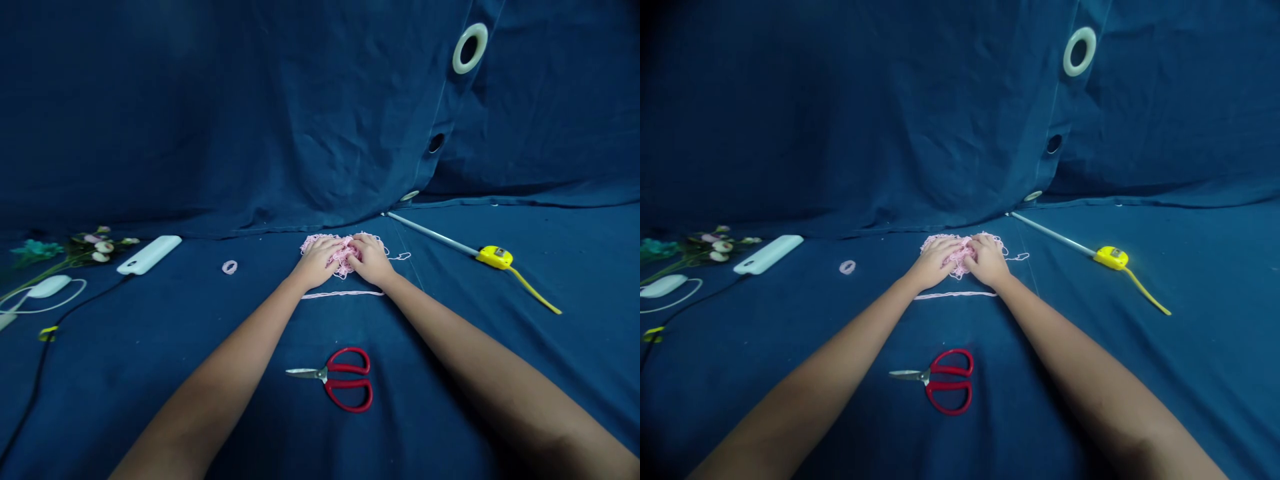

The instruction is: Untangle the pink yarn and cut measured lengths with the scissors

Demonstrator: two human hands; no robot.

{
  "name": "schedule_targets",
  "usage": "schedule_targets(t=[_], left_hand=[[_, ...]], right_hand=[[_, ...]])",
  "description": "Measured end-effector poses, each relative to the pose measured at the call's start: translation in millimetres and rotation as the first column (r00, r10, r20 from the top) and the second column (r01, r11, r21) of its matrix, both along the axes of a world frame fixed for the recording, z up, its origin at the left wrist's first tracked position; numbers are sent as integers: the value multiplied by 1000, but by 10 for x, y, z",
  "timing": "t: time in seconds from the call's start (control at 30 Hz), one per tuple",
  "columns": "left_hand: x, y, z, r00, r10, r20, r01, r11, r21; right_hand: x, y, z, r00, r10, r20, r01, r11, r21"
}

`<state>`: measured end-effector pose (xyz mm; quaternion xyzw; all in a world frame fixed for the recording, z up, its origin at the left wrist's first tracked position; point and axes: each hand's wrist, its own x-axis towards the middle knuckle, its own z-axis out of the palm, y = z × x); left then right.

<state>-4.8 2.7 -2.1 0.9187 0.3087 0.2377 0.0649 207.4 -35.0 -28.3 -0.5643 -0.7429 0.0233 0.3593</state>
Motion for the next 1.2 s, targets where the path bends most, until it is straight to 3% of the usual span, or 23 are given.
schedule_targets(t=[0.13, 0.5, 0.77, 0.93, 1.2], left_hand=[[0, 14, -5, 1000, 28, 14, -28, 1000, -14], [-2, -2, 6, 961, 276, 22, -276, 961, -19], [4, 12, -6, 995, 55, -79, -59, 997, -53], [5, 28, -22, 992, 74, -102, -85, 990, -110], [-1, 21, -8, 990, 81, -112, -95, 988, -124]], right_hand=[[-19, -33, 47, 998, -53, -45, 54, 998, 19], [-18, -55, 76, 968, -229, -101, 235, 971, 44], [-35, -95, 109, 996, -90, -27, 92, 991, 95], [-38, -56, 68, 993, 32, 118, -25, 998, -58], [-42, -40, 50, 992, 3, 126, 4, 998, -56]])
